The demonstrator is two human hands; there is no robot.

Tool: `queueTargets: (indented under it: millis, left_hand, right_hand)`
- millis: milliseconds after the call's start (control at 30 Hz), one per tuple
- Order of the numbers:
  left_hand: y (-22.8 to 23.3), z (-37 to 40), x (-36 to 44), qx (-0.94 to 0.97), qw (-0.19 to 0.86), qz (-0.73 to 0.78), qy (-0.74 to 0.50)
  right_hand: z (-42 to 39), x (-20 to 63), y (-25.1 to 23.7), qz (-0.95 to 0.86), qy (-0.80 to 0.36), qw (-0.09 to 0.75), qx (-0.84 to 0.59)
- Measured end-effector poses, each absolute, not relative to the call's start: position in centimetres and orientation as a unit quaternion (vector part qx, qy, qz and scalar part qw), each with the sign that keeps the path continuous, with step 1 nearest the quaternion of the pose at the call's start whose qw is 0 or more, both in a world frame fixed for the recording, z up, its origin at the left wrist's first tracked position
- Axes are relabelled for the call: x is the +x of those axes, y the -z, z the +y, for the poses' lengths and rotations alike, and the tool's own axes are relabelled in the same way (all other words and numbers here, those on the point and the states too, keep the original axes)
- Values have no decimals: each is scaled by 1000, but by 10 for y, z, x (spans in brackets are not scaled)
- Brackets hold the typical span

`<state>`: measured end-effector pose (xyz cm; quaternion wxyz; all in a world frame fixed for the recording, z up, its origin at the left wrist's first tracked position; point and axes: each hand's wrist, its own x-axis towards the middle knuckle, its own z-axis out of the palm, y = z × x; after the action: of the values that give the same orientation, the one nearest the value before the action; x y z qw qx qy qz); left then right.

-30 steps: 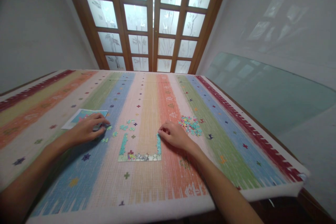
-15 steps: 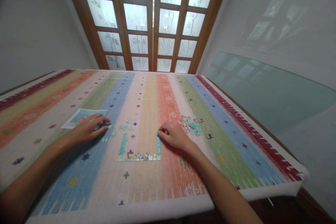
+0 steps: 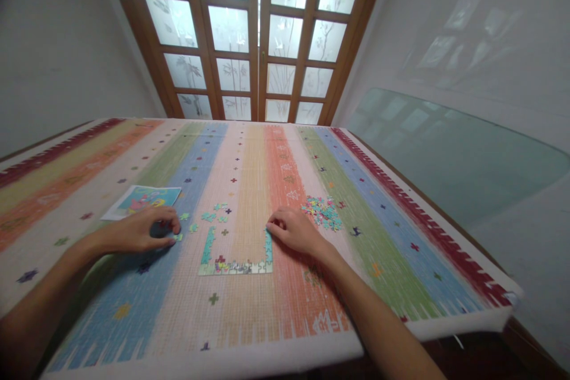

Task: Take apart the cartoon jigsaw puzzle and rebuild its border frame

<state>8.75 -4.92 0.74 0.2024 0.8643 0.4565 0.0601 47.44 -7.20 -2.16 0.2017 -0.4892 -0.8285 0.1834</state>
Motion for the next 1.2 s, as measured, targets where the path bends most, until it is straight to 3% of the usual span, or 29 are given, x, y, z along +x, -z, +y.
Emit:
queueTargets:
  millis: [300, 800, 1200]
  left_hand:
    - [-1, -47, 91, 847, 242, 469, -60]
    - [0, -48, 104, 861, 141, 474, -121]
    - [13, -49, 111, 869, 149, 456, -123]
  right_hand:
    - [-71, 475, 23, -831, -183, 200, -486]
    - [-71, 475, 22, -831, -187, 206, -483]
    - [-71, 476, 25, -832, -184, 206, -481]
